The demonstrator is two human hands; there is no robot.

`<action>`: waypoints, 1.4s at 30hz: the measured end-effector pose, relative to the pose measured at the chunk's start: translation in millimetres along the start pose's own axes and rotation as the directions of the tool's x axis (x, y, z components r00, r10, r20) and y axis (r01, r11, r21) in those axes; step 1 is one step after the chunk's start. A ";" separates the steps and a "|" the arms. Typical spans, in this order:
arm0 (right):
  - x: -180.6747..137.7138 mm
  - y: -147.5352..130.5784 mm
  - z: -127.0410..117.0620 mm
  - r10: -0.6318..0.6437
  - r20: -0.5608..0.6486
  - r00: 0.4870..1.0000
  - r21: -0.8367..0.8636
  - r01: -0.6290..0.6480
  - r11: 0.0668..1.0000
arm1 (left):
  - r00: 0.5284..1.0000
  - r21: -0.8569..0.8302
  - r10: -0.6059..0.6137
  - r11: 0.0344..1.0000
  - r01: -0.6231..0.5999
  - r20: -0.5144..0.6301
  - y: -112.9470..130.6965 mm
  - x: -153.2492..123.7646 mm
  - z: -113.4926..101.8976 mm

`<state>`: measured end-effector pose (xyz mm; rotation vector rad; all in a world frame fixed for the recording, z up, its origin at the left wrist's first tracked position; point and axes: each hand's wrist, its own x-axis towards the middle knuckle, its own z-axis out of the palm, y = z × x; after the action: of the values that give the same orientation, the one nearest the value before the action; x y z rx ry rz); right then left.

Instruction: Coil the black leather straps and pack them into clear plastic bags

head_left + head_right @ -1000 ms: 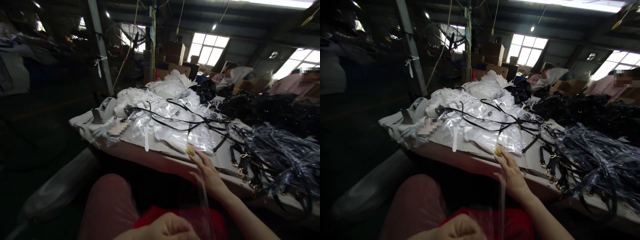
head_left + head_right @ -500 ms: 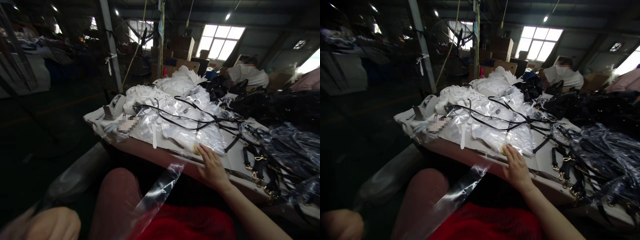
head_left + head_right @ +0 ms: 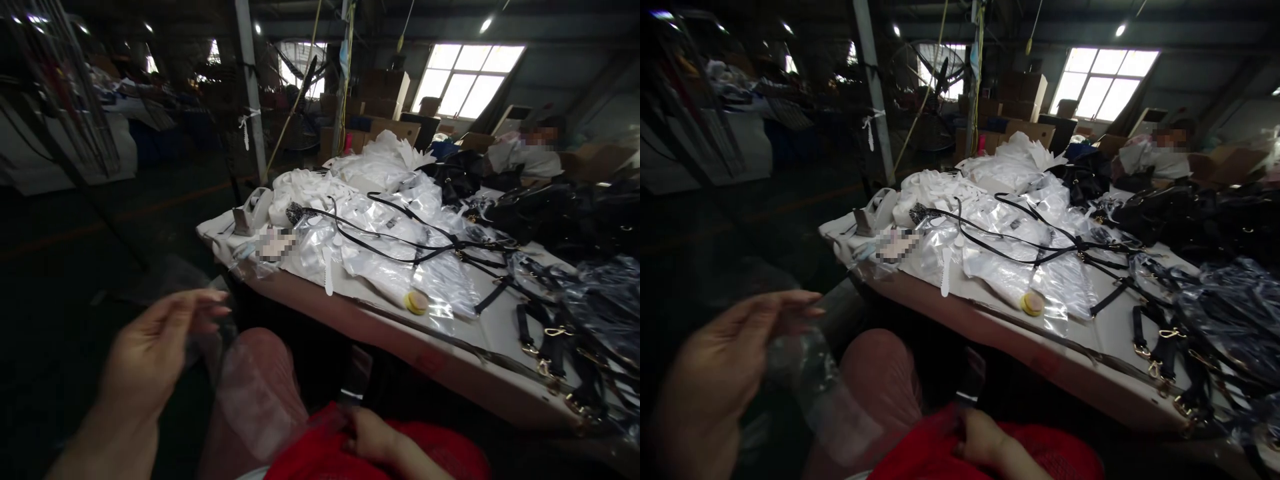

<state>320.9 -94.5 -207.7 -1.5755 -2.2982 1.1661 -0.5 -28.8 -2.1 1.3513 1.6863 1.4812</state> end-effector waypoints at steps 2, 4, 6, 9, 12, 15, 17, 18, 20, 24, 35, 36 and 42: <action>-6.2 -5.2 -25.7 -0.030 -0.043 0.999 0.026 0.031 0.999 | 0.991 -0.040 0.016 0.999 -0.011 0.134 -7.4 -4.2 25.2; -12.2 -7.6 -63.9 -0.031 -0.162 0.986 0.026 0.035 0.999 | 0.967 -0.040 0.034 0.999 -0.024 0.252 -16.8 -13.6 47.4; -14.6 -1.9 -107.4 0.010 -0.378 0.926 -0.006 -0.014 1.000 | 0.947 -0.029 0.077 0.997 -0.071 0.311 -26.1 -24.4 66.6; -9.7 20.4 -160.1 0.028 -0.708 0.706 -0.139 -0.178 0.974 | 0.898 -0.067 0.162 0.987 -0.148 0.410 -35.1 -39.9 92.1; 0.1 42.9 -181.5 -0.079 -0.805 0.588 -0.366 -0.388 0.846 | 0.829 -0.123 0.179 0.983 -0.134 0.530 -35.9 -53.8 112.6; 5.9 45.3 -182.2 -0.097 -0.791 0.605 -0.427 -0.431 0.795 | 0.775 -0.132 0.119 0.990 -0.046 0.621 -34.5 -66.3 126.1; 4.2 32.4 -178.7 -0.121 -0.814 0.568 -0.405 -0.406 0.819 | 0.744 -0.150 0.058 0.987 0.058 0.665 -36.3 -73.9 132.6; 1.6 22.4 -176.0 -0.136 -0.823 0.551 -0.381 -0.359 0.852 | 0.727 -0.167 0.027 0.978 0.122 0.686 -38.1 -77.4 135.5; -5.9 -1.3 -168.2 -0.126 -0.793 0.596 -0.261 -0.145 0.954 | 0.689 -0.204 -0.013 0.951 0.232 0.725 -42.5 -83.5 140.5; -21.1 -42.5 -145.1 -0.087 -0.421 0.903 0.267 0.215 0.939 | 0.603 -0.200 -0.036 0.926 0.321 0.797 -44.9 -90.0 145.3; -22.4 -52.7 -111.3 0.024 -0.478 0.878 0.404 0.196 0.894 | 0.557 -0.236 0.025 0.921 0.311 0.830 -36.0 -96.1 148.7; -22.4 -52.7 -108.8 0.024 -0.472 0.881 0.418 0.199 0.886 | 0.567 -0.241 0.026 0.921 0.308 0.823 -36.1 -97.8 150.6; -23.8 -57.1 -106.3 -0.014 -0.505 0.863 0.414 0.256 0.873 | 0.592 -0.207 0.013 0.943 0.260 0.806 -35.0 -100.9 153.8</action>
<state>341.6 -68.1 -89.3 -1.3000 -1.6163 1.0312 158.1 -51.5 -99.0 1.3768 0.8807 0.7707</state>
